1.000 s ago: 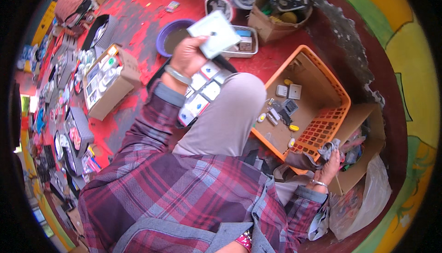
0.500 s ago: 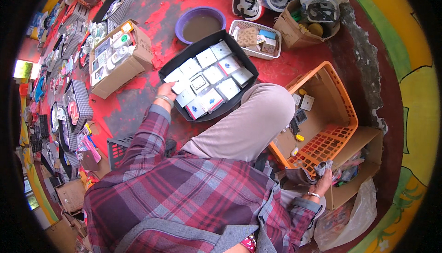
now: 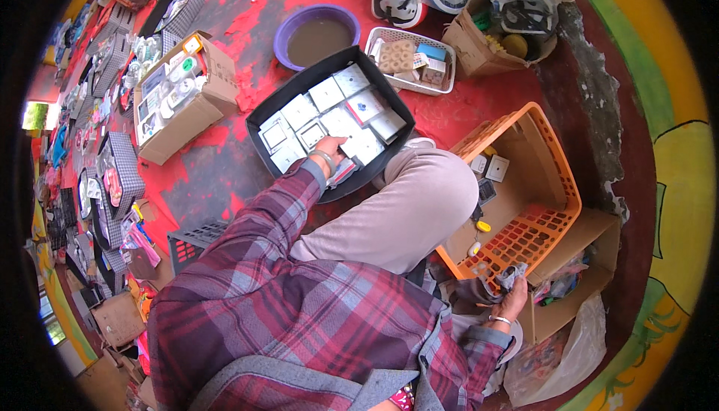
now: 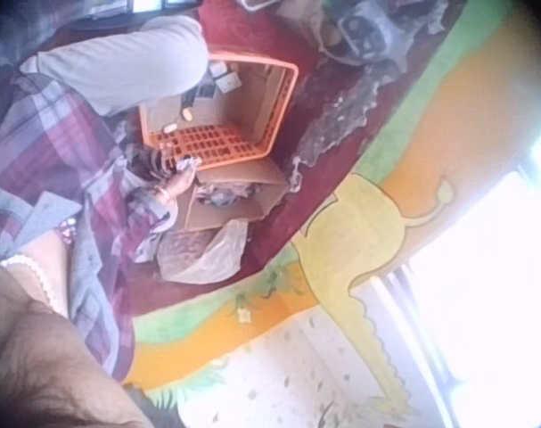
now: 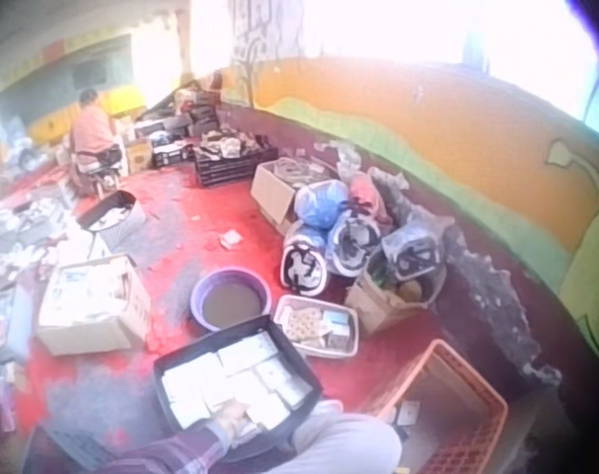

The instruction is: The person cleans various electrical components by hand with a cloth, including a square switch housing and a plug, before placing them into different containers on the floor.

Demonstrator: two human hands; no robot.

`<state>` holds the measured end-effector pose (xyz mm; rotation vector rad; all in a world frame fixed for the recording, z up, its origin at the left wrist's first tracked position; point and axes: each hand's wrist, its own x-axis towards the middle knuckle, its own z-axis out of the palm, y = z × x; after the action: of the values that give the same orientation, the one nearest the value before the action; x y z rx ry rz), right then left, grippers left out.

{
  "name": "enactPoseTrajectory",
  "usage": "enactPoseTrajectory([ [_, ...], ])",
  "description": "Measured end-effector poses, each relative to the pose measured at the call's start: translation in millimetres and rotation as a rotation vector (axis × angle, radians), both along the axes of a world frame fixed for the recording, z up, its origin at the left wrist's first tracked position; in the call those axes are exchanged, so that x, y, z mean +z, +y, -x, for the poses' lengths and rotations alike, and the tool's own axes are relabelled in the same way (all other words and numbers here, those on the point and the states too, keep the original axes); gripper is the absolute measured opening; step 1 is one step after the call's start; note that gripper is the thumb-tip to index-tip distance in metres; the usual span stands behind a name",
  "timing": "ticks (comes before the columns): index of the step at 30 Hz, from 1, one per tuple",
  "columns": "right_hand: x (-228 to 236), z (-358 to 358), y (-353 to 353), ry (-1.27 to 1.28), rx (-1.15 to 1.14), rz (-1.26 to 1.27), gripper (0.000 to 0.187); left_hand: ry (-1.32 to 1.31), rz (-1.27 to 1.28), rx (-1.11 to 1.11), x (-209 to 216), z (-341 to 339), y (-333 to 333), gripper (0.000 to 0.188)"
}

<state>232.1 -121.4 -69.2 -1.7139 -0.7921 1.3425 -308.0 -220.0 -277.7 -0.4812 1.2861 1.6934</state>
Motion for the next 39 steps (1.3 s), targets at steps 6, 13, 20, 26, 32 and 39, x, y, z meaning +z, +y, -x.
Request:
enactPoseTrajectory([
  [6,5,16,3,-0.006,0.042,0.020,0.027,0.012,-0.071,-0.072,4,-25,72,0.035],
  [13,-7,3,4,-0.027,0.012,0.036,0.029,0.291,0.218,-0.391,-18,-25,98,0.028],
  [20,-11,16,7,-0.007,0.062,0.069,0.028,0.714,0.578,-0.474,-47,-23,88,0.043],
  [26,0,20,8,-0.070,0.152,0.115,0.029,1.528,0.718,-0.722,-25,-26,96,0.070],
  [32,-10,23,7,-0.057,0.130,0.083,0.028,1.471,0.695,-0.997,1,-38,103,0.067],
  [39,-13,27,6,-0.051,0.124,0.089,0.025,1.587,0.704,-1.012,6,-64,90,0.066],
])
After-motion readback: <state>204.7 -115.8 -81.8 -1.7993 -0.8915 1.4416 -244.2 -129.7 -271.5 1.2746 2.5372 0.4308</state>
